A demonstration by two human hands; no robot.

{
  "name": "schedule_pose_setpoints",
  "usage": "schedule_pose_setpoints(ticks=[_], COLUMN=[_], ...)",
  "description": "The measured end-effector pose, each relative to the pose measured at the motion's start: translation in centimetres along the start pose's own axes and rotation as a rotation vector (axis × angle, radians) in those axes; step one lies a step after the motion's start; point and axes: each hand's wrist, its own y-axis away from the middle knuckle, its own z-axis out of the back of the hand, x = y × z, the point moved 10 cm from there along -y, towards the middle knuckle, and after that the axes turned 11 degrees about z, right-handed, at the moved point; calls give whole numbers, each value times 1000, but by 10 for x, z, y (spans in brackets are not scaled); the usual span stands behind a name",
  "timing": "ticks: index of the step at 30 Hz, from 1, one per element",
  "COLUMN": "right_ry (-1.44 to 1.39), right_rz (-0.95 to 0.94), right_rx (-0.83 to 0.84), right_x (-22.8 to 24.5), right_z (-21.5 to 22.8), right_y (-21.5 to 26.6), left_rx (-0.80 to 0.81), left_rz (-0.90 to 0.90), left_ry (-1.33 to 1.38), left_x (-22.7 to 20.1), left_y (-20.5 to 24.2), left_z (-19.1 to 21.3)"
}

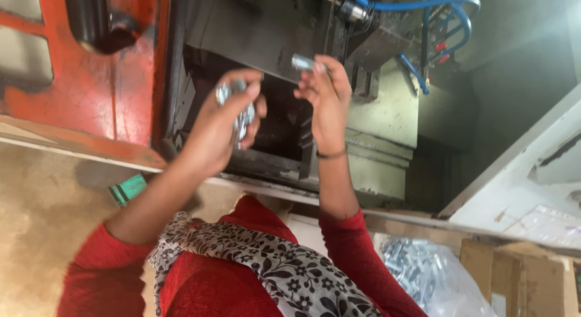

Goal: The person repeatedly picks up small cylindrical metal parts from a lathe machine, visually inspects them by turning them over in their hands, and places them back into the machine. The person handles the parts one at a time and in small groups throughout the clip.

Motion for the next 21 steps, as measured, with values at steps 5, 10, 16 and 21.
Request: schedule_pose_setpoints(ticks=[5, 10, 16, 21], right_ry=[214, 748, 163, -151], right_rz=[248, 509, 190, 235], right_rx=[150, 25, -288, -431], right_x=[-86, -174, -263, -264], right_z=[-4, 17, 40, 25], right_y=[-110, -185, -273, -320], left_rx=[-27, -257, -336, -393], left_rz=[-58, -570, -318, -278], left_ry=[-388, -1477, -1661, -1660], left_x=[-69, -130, -126, -144], left_y=[-88, -126, -115, -97], left_z=[-31, -77, -62, -67])
